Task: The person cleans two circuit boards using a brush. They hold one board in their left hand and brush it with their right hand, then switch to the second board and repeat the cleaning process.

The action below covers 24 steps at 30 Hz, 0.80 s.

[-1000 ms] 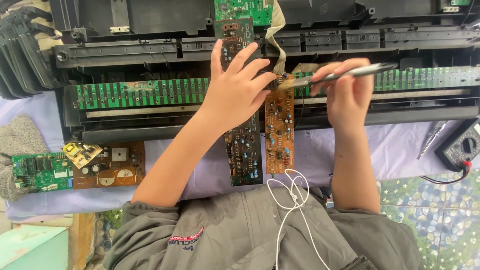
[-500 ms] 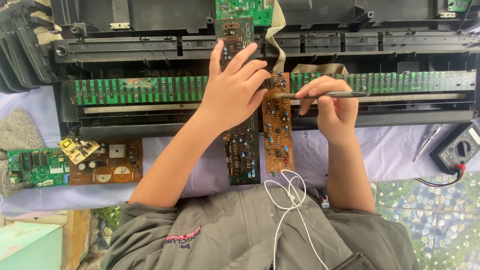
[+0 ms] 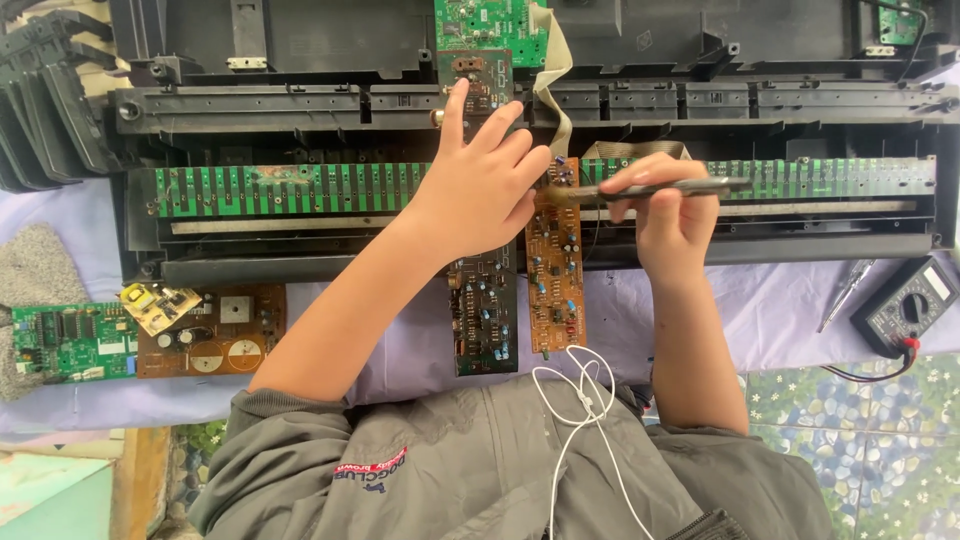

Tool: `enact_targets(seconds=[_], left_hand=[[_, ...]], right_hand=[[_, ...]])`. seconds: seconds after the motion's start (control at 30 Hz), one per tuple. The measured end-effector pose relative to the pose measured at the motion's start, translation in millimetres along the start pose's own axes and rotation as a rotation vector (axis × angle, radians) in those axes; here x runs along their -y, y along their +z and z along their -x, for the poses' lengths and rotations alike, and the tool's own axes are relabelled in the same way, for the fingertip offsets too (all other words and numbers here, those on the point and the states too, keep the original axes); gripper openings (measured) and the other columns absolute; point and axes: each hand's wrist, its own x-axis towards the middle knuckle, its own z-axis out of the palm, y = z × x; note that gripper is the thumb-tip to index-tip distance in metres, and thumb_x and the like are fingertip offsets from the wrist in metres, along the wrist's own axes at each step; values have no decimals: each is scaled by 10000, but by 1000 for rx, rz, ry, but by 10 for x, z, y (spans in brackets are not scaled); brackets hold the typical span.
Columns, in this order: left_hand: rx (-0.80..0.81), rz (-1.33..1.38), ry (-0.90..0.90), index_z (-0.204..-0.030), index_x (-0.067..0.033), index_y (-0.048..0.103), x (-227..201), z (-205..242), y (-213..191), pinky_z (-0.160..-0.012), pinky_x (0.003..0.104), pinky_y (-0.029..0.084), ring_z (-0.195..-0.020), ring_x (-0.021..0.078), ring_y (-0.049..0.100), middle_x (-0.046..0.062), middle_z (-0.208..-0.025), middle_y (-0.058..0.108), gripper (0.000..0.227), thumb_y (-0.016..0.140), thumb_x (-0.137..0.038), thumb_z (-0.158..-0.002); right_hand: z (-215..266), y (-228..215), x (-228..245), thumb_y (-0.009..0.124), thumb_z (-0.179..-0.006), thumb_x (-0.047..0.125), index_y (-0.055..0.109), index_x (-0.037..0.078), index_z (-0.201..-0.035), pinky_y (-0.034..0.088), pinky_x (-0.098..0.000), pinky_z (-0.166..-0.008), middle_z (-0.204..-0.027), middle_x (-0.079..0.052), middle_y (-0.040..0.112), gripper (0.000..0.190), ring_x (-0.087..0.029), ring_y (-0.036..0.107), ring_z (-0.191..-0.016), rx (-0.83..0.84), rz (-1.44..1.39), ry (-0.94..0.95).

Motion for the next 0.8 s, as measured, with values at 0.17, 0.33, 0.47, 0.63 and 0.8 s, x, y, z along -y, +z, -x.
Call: enact_targets(seconds=[0.17,0.33,0.47,0.63,0.8], left_hand=[[-35,-5,5,-1074,-95,619,21,41,15,-1172,731,177,-1363,324,523,37,-1017,642,212,621,-242,-921],[-66,28,4,-1053,-88,615,44,47,51,-1171,733,178,-1372,306,518,23,-1021,650,209,641,-233,-904],[-83,12,17,-1059,-80,627,48,57,96,-1176,740,169,-1373,299,528,20,-1030,662,231,659,-188,-857],[-79,-7,11,-1076,-93,635,39,62,121,-1186,731,161,-1370,273,535,17,-1047,669,252,716,-242,-890],[-74,-4,-9,-1096,-98,657,26,53,120,-1199,719,144,-1375,261,535,10,-1068,685,241,721,-261,-930]], right_hand=[[11,-10,10,495,-1121,388,579,52,-1075,576,-315,-642,-997,-220,687,349,-267,657,-756,122,19,8],[19,-20,50,499,-1126,443,579,90,-1103,600,-364,-717,-1037,-228,662,362,-286,648,-742,99,-41,-50],[2,-4,111,494,-1115,412,621,96,-1051,591,-352,-695,-1026,-204,701,347,-251,653,-721,279,-44,-33],[-29,-3,247,487,-1082,396,657,53,-983,599,-388,-782,-1010,-212,712,395,-324,728,-878,414,77,-47],[-22,24,279,520,-1067,324,671,45,-998,583,-389,-794,-1012,-195,726,325,-300,723,-871,455,74,-52]])
